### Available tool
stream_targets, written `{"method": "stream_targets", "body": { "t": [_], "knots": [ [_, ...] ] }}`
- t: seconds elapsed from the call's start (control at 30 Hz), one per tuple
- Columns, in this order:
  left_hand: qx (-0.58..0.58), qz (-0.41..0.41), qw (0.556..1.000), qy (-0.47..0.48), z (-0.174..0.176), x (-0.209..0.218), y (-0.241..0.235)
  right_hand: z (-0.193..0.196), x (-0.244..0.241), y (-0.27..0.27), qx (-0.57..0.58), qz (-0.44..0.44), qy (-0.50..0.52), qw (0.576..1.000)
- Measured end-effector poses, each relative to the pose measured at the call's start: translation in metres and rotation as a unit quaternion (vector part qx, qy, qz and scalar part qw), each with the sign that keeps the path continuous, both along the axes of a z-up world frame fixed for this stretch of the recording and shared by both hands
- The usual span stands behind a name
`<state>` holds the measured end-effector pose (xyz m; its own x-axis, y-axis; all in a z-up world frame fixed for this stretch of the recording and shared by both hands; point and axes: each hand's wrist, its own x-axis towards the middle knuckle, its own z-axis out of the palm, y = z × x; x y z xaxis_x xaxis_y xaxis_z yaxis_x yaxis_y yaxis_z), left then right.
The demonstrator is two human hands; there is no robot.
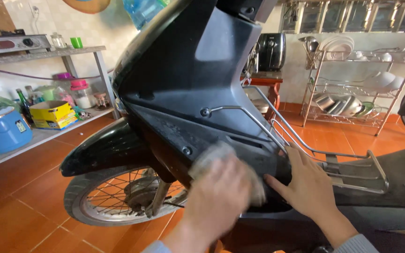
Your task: The person wipes the side and front fairing of a black motorcycle using a cloth. They hold the vehicle steady with one hand while scrubbing the surface with the other, focusing on the area near the Honda logo and the front wheel.
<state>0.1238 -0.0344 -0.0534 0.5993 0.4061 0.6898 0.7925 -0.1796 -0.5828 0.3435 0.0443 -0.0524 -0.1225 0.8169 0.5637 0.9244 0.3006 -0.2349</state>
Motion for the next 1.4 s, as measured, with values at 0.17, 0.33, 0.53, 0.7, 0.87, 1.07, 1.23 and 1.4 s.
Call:
{"method": "stream_targets", "body": {
  "t": [0.17,0.33,0.53,0.7,0.87,1.07,1.23,1.4],
  "knots": [
    [-0.202,0.071,0.938,0.273,-0.018,0.010,0.006,0.001,-0.002,0.001,0.016,-0.011,-0.004,1.000],
    [-0.053,-0.201,0.977,-0.052,0.044,-0.046,0.000,0.004,0.000,-0.003,-0.020,-0.007,0.001,1.000],
    [-0.013,-0.203,0.964,-0.171,0.074,-0.136,0.014,0.006,-0.003,-0.003,-0.020,-0.020,0.000,1.000],
    [-0.100,-0.311,0.922,-0.209,0.073,-0.102,0.001,0.003,-0.003,0.002,-0.004,-0.022,0.005,1.000],
    [0.057,-0.171,0.954,-0.239,0.077,-0.180,0.033,0.002,-0.002,0.001,-0.025,-0.034,-0.008,0.999],
    [-0.065,-0.222,0.952,-0.203,0.012,-0.094,-0.007,0.003,-0.007,0.002,-0.046,-0.059,-0.007,0.997],
    [0.020,-0.205,0.914,-0.349,0.025,-0.130,0.036,0.004,-0.008,0.002,-0.037,-0.051,0.005,0.998],
    [0.015,-0.289,0.697,-0.656,-0.011,-0.038,0.029,0.002,-0.011,0.002,-0.020,-0.067,0.003,0.998]
  ]
}}
